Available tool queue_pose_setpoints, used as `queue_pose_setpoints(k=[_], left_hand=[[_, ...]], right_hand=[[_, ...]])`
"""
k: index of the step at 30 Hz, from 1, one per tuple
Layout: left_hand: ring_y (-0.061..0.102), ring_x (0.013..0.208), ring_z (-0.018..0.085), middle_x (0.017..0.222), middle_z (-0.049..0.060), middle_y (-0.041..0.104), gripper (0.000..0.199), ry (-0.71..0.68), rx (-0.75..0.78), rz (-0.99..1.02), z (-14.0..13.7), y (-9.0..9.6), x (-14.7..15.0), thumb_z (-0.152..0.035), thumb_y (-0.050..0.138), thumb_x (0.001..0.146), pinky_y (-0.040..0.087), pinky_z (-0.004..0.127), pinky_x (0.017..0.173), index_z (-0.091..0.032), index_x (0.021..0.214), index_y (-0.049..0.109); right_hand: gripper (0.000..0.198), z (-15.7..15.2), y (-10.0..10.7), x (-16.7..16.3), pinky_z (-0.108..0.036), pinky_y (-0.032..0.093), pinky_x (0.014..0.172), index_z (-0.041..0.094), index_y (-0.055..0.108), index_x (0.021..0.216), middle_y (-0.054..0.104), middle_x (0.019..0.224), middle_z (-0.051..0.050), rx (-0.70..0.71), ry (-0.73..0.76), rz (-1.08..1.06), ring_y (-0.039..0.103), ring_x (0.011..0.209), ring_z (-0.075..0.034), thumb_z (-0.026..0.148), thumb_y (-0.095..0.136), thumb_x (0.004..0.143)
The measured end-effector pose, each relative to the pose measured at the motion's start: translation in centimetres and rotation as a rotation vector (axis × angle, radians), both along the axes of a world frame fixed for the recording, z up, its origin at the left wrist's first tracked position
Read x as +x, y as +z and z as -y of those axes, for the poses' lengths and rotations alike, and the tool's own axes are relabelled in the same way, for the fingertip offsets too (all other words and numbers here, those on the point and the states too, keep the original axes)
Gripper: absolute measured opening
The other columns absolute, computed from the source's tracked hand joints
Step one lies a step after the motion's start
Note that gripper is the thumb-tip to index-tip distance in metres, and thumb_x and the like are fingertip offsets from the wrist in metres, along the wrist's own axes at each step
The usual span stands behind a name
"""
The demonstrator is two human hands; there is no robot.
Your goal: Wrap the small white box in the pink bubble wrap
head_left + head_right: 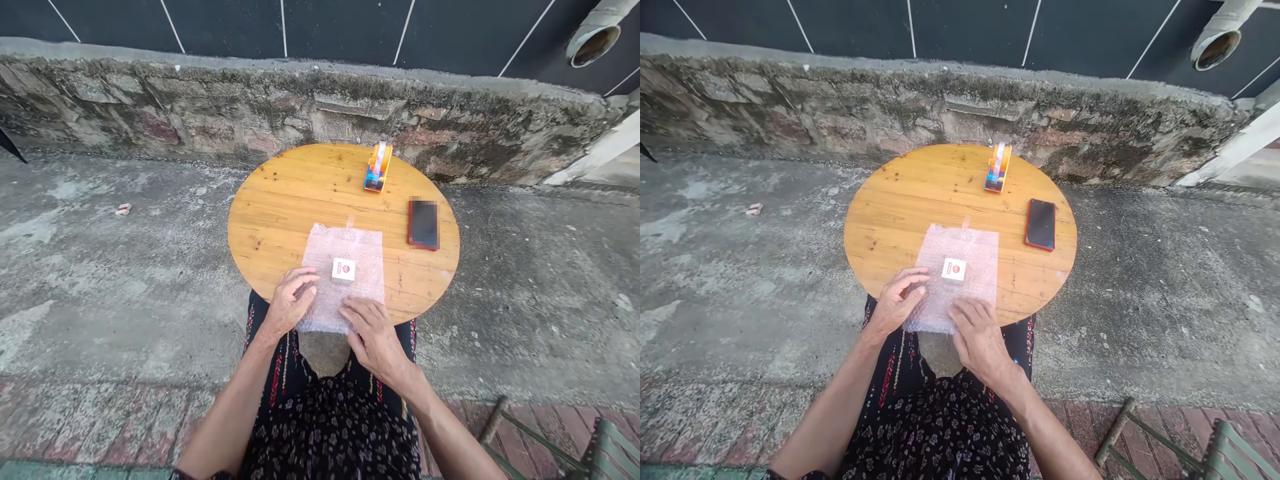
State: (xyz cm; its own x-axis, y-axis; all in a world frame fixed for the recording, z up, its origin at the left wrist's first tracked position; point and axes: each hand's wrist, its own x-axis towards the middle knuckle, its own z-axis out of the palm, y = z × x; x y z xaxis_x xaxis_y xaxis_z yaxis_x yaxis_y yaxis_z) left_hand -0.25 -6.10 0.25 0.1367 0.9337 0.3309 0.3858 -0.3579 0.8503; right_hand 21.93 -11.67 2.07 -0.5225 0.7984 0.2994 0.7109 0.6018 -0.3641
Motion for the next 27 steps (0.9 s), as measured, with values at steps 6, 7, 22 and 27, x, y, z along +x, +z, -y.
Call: queue_pose_setpoints(k=[6, 7, 22, 27], left_hand=[[0.057, 0.118, 0.026, 0.124, 0.010, 0.064, 0.023, -0.063, -0.070, 0.181, 0.1, 0.3, -0.5, -0.031, 0.059, 0.088, 0.039, 0.044, 0.108, -0.021, 0.104, 0.071], [0.057, 0.119, 0.027, 0.124, 0.010, 0.064, 0.025, -0.070, -0.078, 0.266, 0.0, 0.2, -0.7, -0.035, 0.057, 0.090, 0.039, 0.044, 0.108, -0.020, 0.104, 0.071], [0.047, 0.131, 0.034, 0.131, 0.016, 0.060, 0.058, -0.131, -0.062, 0.611, 0.0, -0.9, -1.5, -0.058, 0.059, 0.081, 0.029, 0.049, 0.115, -0.014, 0.119, 0.064], [0.048, 0.131, 0.028, 0.134, 0.012, 0.058, 0.045, -0.092, -0.139, 0.394, 0.0, -0.3, -1.3, -0.037, 0.068, 0.082, 0.033, 0.044, 0.114, -0.019, 0.122, 0.062]], right_hand=[[0.028, -0.5, 0.6, 0.3, -0.047, 0.046, 0.097, 0.020, 0.062, 0.115, 0.068, 0.116, -0.008, 0.074, -0.025, -0.157, 0.061, 0.107, -0.023, 0.011, 0.051, 0.091], [0.026, -0.7, 0.8, 0.3, -0.047, 0.046, 0.096, 0.020, 0.062, 0.113, 0.069, 0.115, -0.007, 0.084, -0.031, -0.178, 0.062, 0.106, -0.022, 0.011, 0.051, 0.091], [0.014, -5.5, 3.6, 0.3, -0.038, 0.045, 0.083, 0.020, 0.066, 0.096, 0.073, 0.096, -0.005, 0.139, -0.129, -0.233, 0.067, 0.090, -0.021, 0.018, 0.052, 0.093], [0.012, -6.7, 3.9, 0.4, -0.038, 0.044, 0.082, 0.021, 0.066, 0.094, 0.073, 0.094, -0.004, 0.141, -0.125, -0.221, 0.067, 0.090, -0.020, 0.018, 0.054, 0.091]])
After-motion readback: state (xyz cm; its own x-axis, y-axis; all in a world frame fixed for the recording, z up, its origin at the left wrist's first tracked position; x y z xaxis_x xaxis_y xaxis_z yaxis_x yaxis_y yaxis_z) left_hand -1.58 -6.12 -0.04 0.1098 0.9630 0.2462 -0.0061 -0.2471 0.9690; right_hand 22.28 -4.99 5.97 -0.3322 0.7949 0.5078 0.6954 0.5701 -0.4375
